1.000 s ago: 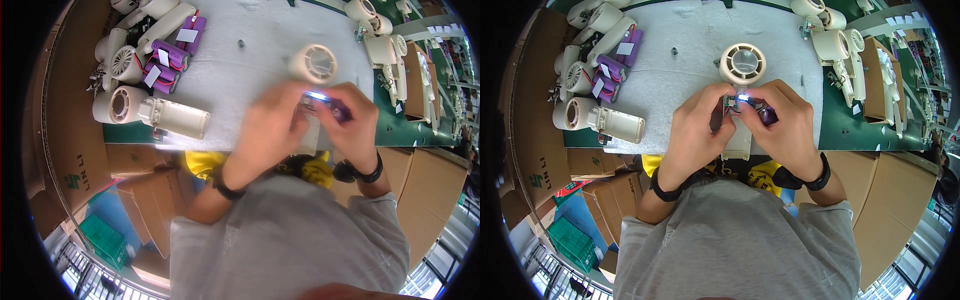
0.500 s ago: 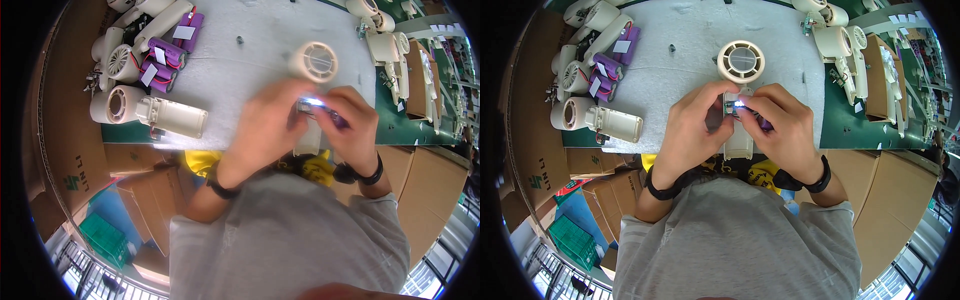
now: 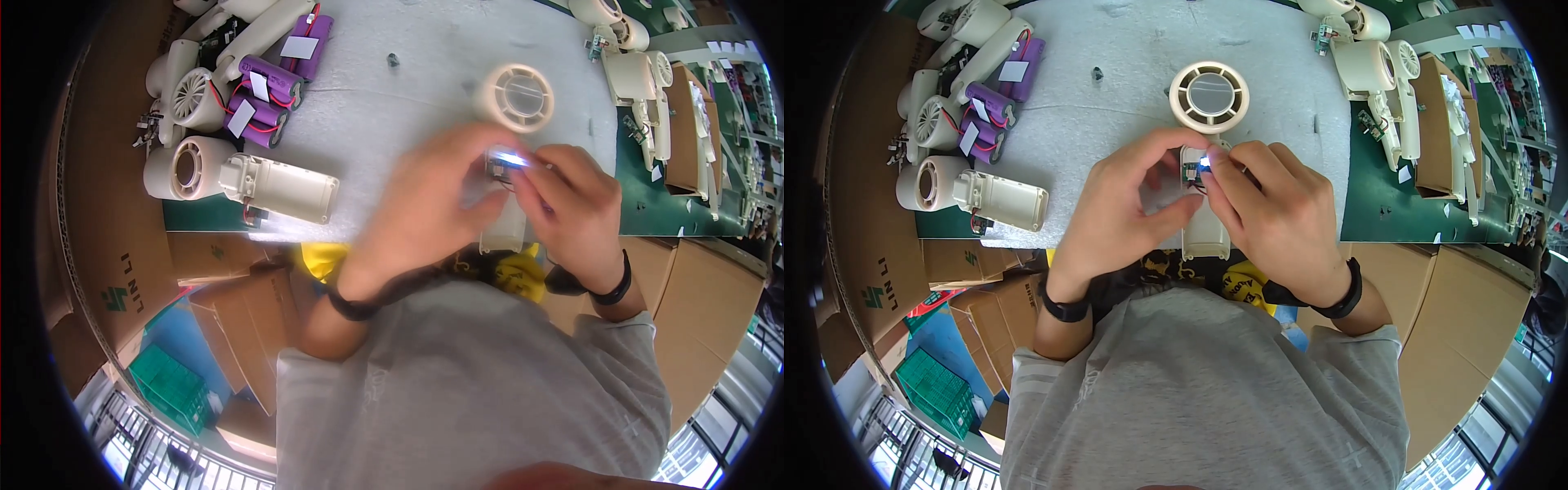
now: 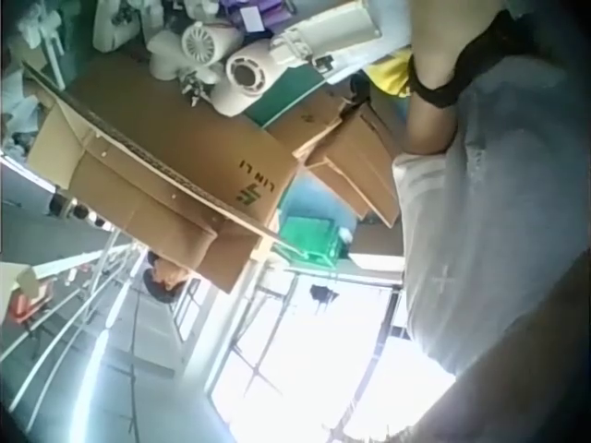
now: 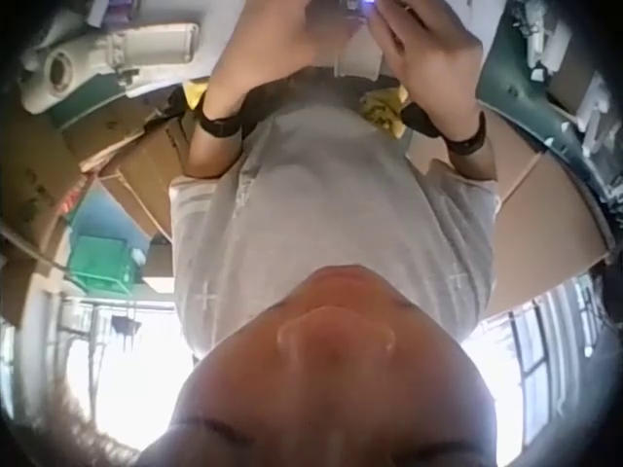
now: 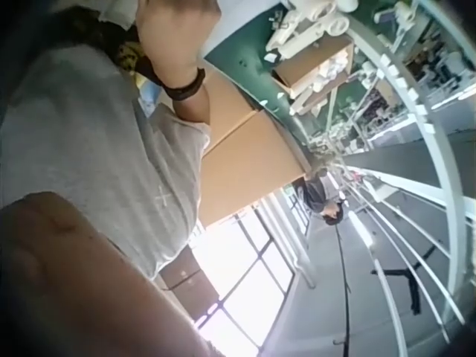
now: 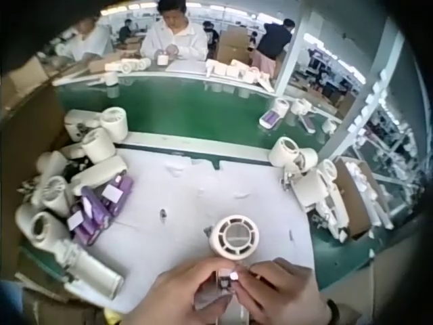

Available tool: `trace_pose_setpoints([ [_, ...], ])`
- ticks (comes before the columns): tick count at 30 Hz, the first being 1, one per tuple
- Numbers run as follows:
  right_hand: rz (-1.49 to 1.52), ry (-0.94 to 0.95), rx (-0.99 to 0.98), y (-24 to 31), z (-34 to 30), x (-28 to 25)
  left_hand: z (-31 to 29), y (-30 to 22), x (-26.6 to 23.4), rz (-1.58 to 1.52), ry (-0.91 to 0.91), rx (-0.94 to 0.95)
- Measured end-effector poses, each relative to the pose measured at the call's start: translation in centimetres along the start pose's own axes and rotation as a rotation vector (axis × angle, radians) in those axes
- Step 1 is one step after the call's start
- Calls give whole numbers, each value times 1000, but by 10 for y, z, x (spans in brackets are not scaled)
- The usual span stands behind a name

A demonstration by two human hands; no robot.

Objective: The person picks up a battery pack from a box and places it on the table. They then connect the battery pack's wires to a circuit board and fit both components into a fan housing.

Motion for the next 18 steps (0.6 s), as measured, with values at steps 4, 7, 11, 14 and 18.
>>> trace_pose_setpoints([
  [4, 12, -11, -65, -4, 3, 1, 2, 10, 4, -164, 11, -120],
  [7, 239, -10, 179, -11, 2, 0, 4, 13, 9, -172, -42, -33],
  [11, 363, 49, 300, -25, 3, 2, 5, 9, 4, -47, -18, 34],
  [14, 473, 265, 440, -29, 4, -4, 7, 4, 0, 24, 19, 34],
  [18, 642, 265, 309, -39, -7, -7, 7, 5, -1, 30, 41, 15],
])
Point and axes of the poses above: each hand's wrist, its own z-axis towards the middle knuckle, its own x-axis out of the palm, y = z × x, the point moved 1 cm from there along z, towards the middle knuckle, and after that the axes turned 6 degrees about -x, right-handed, at the moved point
